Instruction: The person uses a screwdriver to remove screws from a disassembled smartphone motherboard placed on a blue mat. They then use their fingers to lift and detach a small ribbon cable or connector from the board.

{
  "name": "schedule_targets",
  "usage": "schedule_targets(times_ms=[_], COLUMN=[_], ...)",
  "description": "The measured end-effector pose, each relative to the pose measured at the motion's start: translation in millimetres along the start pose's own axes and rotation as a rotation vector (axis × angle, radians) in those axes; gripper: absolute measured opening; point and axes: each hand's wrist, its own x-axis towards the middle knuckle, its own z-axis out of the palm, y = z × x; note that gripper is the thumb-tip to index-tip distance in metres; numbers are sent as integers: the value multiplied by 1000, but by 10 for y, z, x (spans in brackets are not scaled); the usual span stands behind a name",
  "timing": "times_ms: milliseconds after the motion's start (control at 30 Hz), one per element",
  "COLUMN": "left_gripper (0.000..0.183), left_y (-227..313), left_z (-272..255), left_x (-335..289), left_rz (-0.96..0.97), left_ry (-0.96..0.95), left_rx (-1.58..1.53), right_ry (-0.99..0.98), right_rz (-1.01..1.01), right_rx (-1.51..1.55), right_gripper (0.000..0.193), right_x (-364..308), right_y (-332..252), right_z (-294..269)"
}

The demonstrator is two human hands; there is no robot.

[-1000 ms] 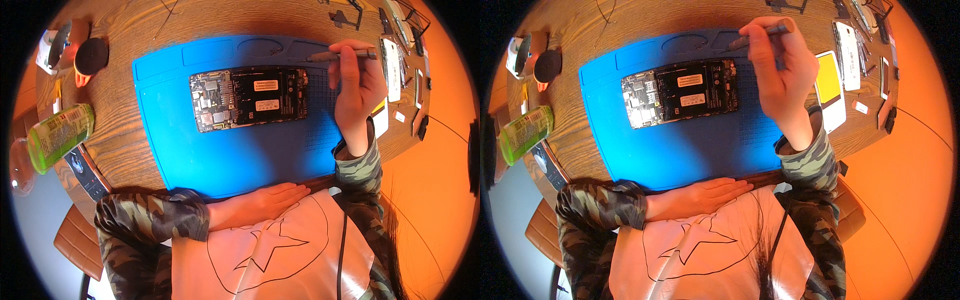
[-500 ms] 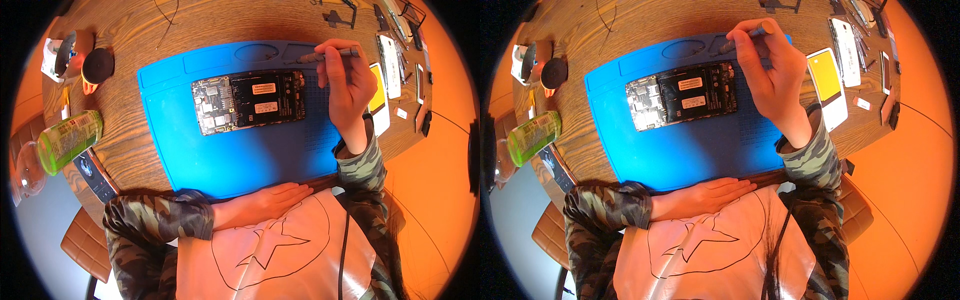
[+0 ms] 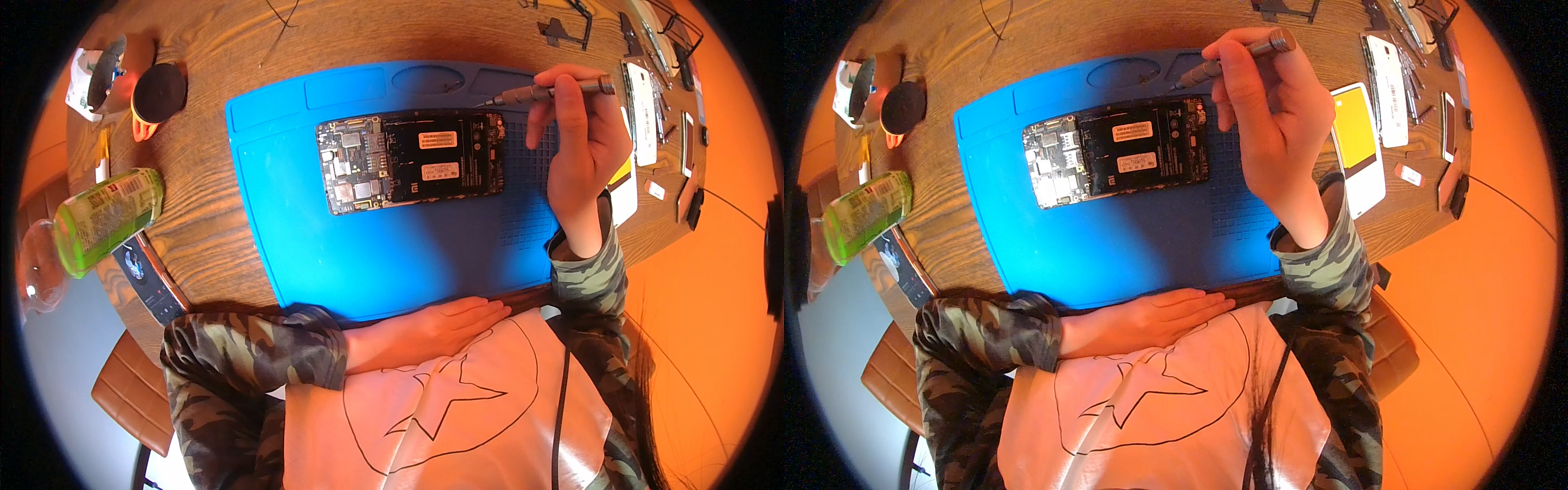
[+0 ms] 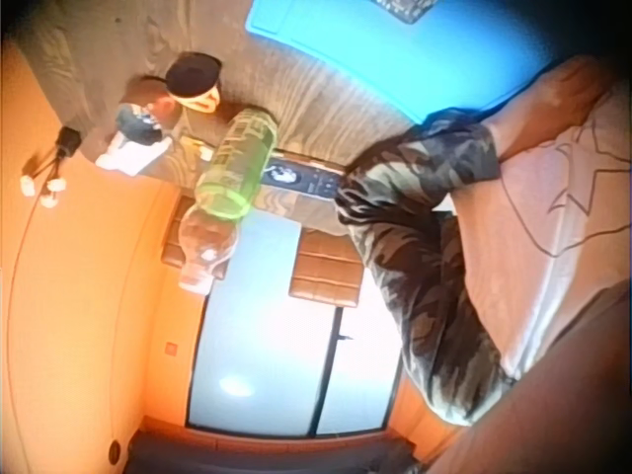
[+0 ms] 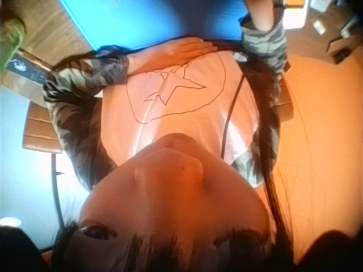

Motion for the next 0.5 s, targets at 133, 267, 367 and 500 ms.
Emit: schedule_targets(times_ms=[133, 267, 367, 500], left_gripper=[68, 68, 68, 67], left_y=[2, -3, -15, -8], left_z=[-6, -21, -29, -34], left_x=[0, -3, -8, -10], left_rz=[-7, 1, 8, 3], left_ry=[9, 7, 2, 14], left_rx=[10, -25, -32, -9], right_ry=[10, 3, 2, -2], right_rz=[58, 76, 94, 104], right_rx=[-42, -43, -35, -53], right_gripper=[24, 25, 25, 25], right_x=[-4, 2, 0, -6], right_y=[-35, -29, -21, -21], right_z=[36, 54, 57, 58])
